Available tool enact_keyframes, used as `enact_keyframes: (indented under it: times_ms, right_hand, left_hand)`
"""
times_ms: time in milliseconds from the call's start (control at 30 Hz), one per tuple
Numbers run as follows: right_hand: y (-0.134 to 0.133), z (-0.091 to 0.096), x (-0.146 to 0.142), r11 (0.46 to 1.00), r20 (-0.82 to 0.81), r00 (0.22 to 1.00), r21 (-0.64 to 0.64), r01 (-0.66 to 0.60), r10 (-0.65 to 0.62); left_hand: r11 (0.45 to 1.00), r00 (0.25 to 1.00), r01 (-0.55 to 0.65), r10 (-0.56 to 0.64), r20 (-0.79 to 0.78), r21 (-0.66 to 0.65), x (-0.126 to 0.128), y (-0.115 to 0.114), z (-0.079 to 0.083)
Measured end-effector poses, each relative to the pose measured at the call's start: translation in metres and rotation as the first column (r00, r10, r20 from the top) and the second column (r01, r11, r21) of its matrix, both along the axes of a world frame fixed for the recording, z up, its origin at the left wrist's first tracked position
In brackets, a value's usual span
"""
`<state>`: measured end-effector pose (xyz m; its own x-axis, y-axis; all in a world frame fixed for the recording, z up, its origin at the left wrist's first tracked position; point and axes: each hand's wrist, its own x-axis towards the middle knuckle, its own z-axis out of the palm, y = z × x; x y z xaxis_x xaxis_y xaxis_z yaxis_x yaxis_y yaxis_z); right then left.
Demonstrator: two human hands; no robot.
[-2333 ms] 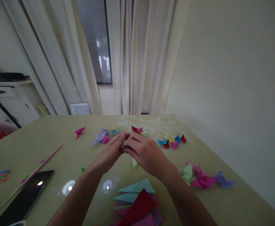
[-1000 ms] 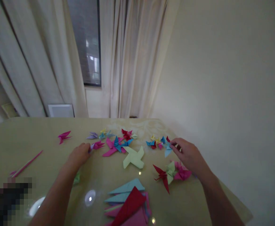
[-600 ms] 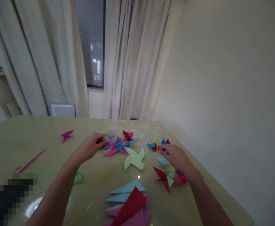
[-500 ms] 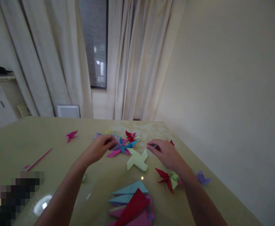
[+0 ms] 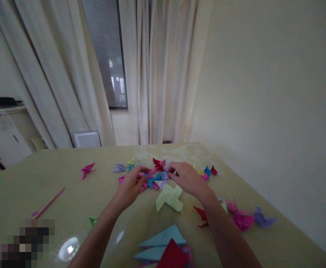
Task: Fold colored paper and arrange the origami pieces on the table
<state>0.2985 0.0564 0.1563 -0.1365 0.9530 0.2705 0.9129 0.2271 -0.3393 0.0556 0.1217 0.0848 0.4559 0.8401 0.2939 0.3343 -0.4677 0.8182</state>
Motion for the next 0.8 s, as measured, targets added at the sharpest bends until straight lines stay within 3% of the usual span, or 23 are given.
enact_keyframes:
  times_ms: [100,200,333,467,600,700,800]
  right_hand:
    - [0.001,-0.001,0.048,0.980,0.020,0.980,0.041,0.197,-0.198]
    - [0.001,-0.001,0.087,0.920,0.014,0.925,0.111,0.376,-0.380]
    - [0.001,0.001,0.102,0.874,-0.030,0.890,0.178,0.452,-0.454]
    - [0.000,0.007,0.079,0.922,-0.085,0.934,0.153,0.356,-0.347]
    - [-0.001,0.010,0.034,0.991,-0.136,0.986,0.078,0.106,-0.095]
    - [-0.001,0.004,0.002,0.998,-0.106,0.992,0.000,-0.070,0.069]
    - [0.001,-0.007,-0.018,0.991,0.036,0.994,-0.083,-0.103,0.106]
  left_hand:
    - [0.989,0.981,-0.099,0.115,-0.155,0.107,0.006,0.011,-0.033]
    - [0.983,0.933,-0.120,0.161,-0.323,0.142,0.011,0.012,-0.060]
    - [0.987,0.826,-0.085,0.147,-0.544,0.137,0.008,0.011,-0.073]
    - [0.986,0.835,-0.076,0.143,-0.531,0.146,0.001,0.015,-0.063]
    - [0.983,0.864,-0.093,0.158,-0.478,0.156,-0.003,0.019,-0.051]
    - [0.987,0.898,-0.086,0.135,-0.419,0.133,-0.005,0.021,-0.047]
    - [0.992,0.927,-0.064,0.098,-0.362,0.106,-0.008,0.022,-0.045]
